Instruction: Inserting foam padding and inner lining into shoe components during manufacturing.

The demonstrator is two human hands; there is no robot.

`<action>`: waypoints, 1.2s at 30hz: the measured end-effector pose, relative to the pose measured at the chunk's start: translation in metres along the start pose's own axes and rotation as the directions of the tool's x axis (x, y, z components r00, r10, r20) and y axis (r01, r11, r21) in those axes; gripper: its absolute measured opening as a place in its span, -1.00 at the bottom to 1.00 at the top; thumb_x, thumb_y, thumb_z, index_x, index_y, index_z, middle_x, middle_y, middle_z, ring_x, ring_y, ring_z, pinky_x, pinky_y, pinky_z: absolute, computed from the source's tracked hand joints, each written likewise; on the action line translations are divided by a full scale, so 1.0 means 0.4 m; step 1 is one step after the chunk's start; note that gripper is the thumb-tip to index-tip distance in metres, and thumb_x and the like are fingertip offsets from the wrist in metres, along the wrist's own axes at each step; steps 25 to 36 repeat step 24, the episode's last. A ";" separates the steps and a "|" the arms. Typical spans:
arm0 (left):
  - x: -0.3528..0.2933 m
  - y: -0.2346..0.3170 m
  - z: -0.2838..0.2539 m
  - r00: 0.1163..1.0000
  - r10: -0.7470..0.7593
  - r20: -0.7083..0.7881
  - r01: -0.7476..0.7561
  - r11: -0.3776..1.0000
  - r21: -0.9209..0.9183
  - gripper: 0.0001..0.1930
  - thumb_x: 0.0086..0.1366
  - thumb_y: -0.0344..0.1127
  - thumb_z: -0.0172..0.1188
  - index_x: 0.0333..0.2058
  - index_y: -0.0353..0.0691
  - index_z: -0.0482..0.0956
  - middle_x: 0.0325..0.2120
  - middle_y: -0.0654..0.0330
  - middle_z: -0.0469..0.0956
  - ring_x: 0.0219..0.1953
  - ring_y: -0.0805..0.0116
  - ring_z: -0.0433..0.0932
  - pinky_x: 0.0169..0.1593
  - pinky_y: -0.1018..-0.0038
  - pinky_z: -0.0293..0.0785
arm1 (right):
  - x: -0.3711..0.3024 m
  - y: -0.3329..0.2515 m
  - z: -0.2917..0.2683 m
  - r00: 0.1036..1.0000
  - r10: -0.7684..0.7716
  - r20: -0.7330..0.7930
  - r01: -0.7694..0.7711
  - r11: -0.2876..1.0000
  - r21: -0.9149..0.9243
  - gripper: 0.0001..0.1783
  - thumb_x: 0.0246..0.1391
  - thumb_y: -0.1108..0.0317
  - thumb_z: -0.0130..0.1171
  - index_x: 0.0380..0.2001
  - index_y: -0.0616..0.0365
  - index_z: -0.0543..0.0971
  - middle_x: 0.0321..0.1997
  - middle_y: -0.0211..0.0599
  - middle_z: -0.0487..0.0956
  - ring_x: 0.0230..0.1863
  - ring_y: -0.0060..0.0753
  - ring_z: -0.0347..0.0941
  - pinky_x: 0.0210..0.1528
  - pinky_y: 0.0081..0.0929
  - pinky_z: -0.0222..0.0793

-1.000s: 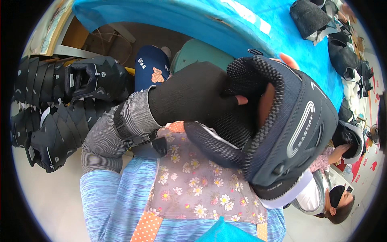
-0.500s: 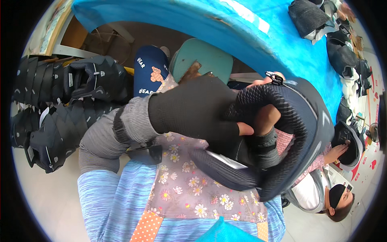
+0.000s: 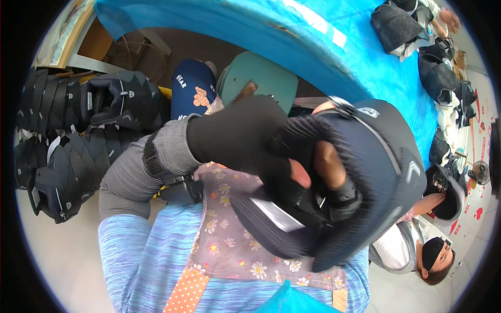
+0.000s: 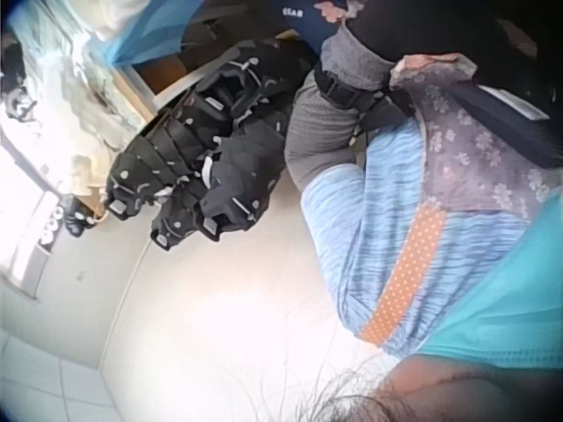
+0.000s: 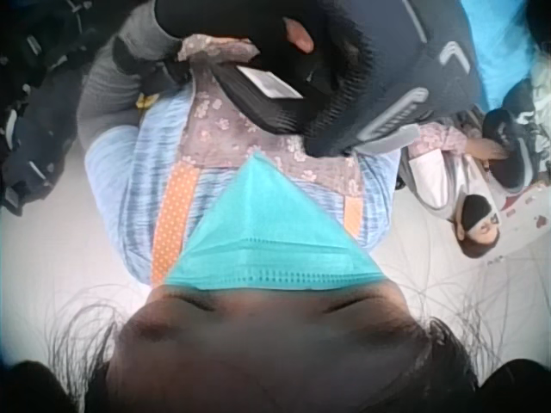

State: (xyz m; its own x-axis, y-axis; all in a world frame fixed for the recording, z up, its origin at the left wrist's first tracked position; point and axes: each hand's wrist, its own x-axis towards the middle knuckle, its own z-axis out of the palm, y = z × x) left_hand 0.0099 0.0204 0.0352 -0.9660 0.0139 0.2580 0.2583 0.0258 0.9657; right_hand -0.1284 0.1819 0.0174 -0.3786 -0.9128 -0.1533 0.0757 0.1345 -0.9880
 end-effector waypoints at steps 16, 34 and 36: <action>0.017 0.004 -0.039 0.939 -0.262 -0.224 0.270 0.963 0.004 -0.70 0.17 -0.24 0.33 -0.18 -0.29 0.59 -0.41 0.13 0.62 -0.38 0.42 0.58 -0.27 0.47 0.44 | -0.019 0.069 -0.032 0.997 -0.054 0.046 0.059 0.991 -0.123 0.30 -0.56 0.08 0.69 0.27 0.25 0.16 0.24 -0.17 0.32 0.18 -0.25 0.36 0.22 -0.37 0.27; 0.011 -0.027 -0.014 0.969 -0.140 -0.201 0.051 0.918 -0.393 -0.70 0.25 -0.26 0.28 -0.13 -0.34 0.58 -0.32 0.27 0.62 -0.25 0.59 0.51 -0.16 0.58 0.43 | -0.075 0.147 -0.046 0.949 0.207 -0.238 0.039 0.673 0.739 -0.15 0.01 -0.03 0.37 0.20 0.29 0.30 0.11 -0.19 0.49 0.10 -0.37 0.43 0.19 -0.38 0.31; 0.011 -0.027 -0.014 0.969 -0.140 -0.201 0.051 0.918 -0.393 -0.70 0.25 -0.26 0.28 -0.13 -0.34 0.58 -0.32 0.27 0.62 -0.25 0.59 0.51 -0.16 0.58 0.43 | -0.075 0.147 -0.046 0.949 0.207 -0.238 0.039 0.673 0.739 -0.15 0.01 -0.03 0.37 0.20 0.29 0.30 0.11 -0.19 0.49 0.10 -0.37 0.43 0.19 -0.38 0.31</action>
